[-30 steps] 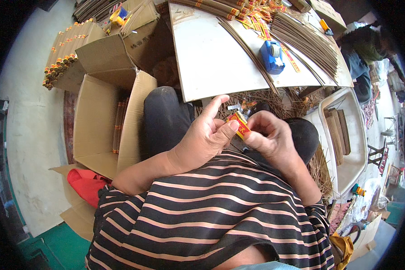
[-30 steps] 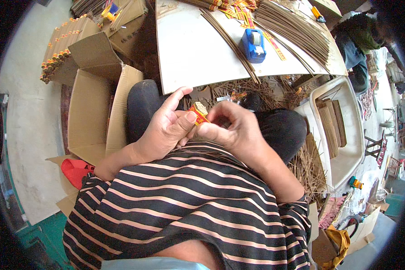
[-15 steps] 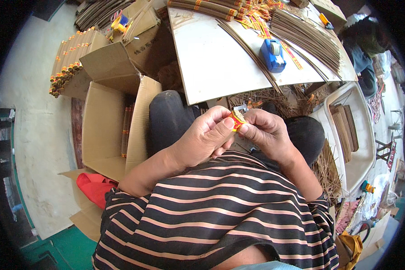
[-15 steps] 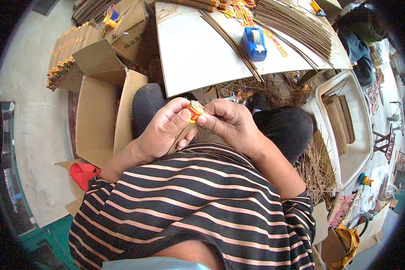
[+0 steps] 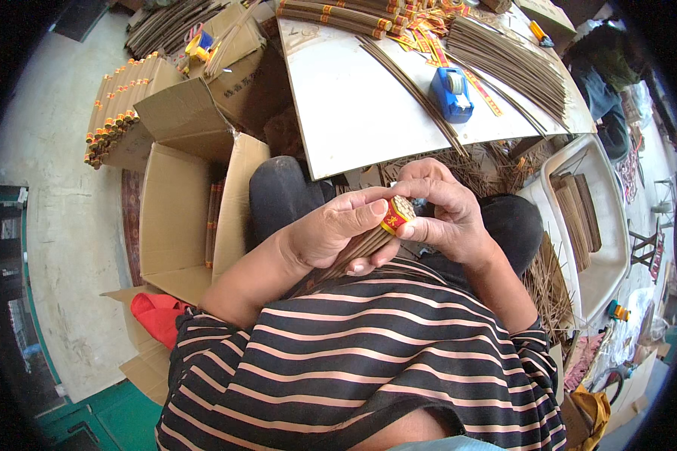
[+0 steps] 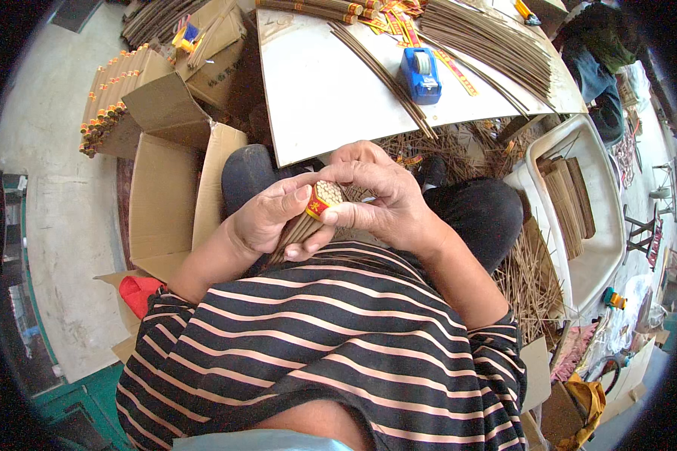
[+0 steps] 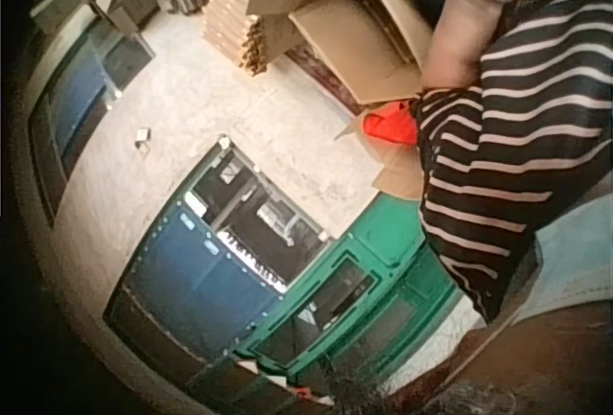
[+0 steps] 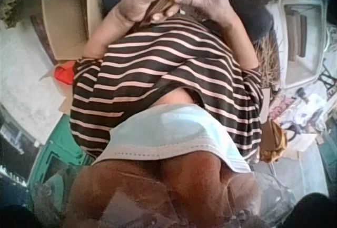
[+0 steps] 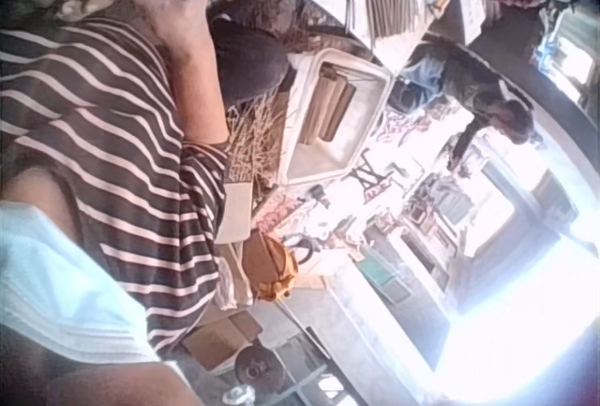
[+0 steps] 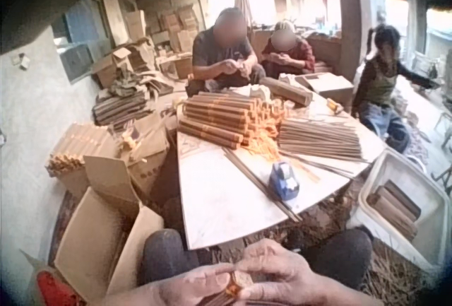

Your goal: The person gathers thin wooden sticks from a table, aligns them into bundles, and secures each bundle with a small paper wrapper. The person then places the completed bundles into a cardboard box. The process is repeated continuously.

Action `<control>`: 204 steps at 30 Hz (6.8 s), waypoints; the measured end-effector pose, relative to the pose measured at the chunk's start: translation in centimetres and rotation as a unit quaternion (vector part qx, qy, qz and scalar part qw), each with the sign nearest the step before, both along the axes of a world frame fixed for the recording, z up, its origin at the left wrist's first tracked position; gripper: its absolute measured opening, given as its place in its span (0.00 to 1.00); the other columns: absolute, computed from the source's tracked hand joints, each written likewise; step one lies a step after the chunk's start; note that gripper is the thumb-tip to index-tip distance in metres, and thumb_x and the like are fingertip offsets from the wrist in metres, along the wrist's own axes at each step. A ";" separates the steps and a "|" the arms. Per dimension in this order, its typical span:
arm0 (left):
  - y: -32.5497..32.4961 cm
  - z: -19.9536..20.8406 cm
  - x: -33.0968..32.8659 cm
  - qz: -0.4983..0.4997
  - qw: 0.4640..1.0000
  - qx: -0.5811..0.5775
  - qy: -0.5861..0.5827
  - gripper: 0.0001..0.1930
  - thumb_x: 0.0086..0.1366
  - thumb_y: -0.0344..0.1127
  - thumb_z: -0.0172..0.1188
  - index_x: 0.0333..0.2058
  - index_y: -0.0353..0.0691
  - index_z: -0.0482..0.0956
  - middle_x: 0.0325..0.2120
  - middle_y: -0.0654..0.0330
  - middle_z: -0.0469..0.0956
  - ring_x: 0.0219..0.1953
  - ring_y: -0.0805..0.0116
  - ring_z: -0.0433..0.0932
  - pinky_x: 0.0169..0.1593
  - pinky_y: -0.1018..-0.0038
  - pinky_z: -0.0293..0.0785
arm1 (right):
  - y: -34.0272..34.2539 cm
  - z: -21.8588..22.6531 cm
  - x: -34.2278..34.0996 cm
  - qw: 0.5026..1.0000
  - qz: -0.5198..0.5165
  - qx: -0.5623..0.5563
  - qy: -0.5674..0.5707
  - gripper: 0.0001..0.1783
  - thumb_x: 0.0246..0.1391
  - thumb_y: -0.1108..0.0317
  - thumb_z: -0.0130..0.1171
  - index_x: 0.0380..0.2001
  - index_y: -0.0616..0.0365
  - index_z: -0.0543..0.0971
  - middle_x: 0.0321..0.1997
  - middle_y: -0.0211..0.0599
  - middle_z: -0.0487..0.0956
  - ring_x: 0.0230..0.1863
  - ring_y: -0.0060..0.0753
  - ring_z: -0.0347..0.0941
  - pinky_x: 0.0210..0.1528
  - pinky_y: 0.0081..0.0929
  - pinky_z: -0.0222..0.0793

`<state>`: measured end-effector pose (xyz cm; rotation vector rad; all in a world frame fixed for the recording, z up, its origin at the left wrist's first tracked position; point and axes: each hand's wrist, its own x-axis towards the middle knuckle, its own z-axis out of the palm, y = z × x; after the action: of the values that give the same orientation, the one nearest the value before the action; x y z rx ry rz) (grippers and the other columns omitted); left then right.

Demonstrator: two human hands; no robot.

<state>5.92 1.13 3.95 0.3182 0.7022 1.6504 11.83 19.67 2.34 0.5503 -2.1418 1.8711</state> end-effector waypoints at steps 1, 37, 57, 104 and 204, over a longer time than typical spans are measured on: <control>0.1 -0.1 0.1 0.006 1.000 -0.007 -0.003 0.20 0.67 0.48 0.45 0.46 0.36 0.64 0.23 0.57 0.72 0.17 0.78 0.70 0.18 0.86 0.67 | 0.0 0.2 0.1 1.000 -0.007 0.002 -0.001 0.17 0.40 0.62 0.67 0.33 0.60 0.78 0.36 0.37 0.73 0.40 0.34 0.70 0.44 0.26 0.66; 6.5 3.5 -7.3 0.178 0.955 -0.070 0.227 0.17 0.65 0.46 0.49 0.37 0.35 0.69 0.23 0.63 0.72 0.20 0.81 0.68 0.21 0.86 0.64 | 13.2 -3.3 -9.9 0.900 -0.307 0.072 -0.299 0.18 0.53 0.58 0.55 0.39 0.63 0.76 0.33 0.32 0.75 0.32 0.22 0.69 0.35 0.23 0.66; 22.1 -8.3 -20.9 0.147 0.976 -0.138 0.084 0.14 0.62 0.43 0.54 0.34 0.36 0.72 0.27 0.54 0.75 0.13 0.75 0.67 0.16 0.80 0.64 | 15.3 -6.8 -12.8 0.858 -0.264 -0.090 -0.431 0.08 0.45 0.66 0.62 0.27 0.58 0.76 0.23 0.28 0.74 0.26 0.21 0.67 0.30 0.17 0.61; 16.7 0.7 -16.5 0.156 0.955 -0.092 0.234 0.10 0.65 0.38 0.50 0.31 0.36 0.70 0.23 0.60 0.74 0.15 0.80 0.68 0.16 0.85 0.64 | 12.2 0.5 -4.0 0.933 -0.168 -0.214 -0.236 0.08 0.53 0.64 0.58 0.27 0.57 0.75 0.25 0.19 0.71 0.26 0.11 0.62 0.31 0.11 0.57; 4.6 4.4 -2.0 0.104 0.991 -0.046 0.065 0.22 0.68 0.45 0.41 0.54 0.34 0.59 0.23 0.57 0.70 0.15 0.76 0.67 0.19 0.85 0.66 | 4.6 6.6 -2.1 0.967 -0.137 0.207 -0.056 0.20 0.37 0.56 0.69 0.19 0.64 0.75 0.18 0.38 0.72 0.22 0.32 0.70 0.24 0.27 0.65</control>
<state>3.89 5.72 8.35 0.2953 0.9335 1.7984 9.70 24.30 8.94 0.2081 -2.5486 1.3463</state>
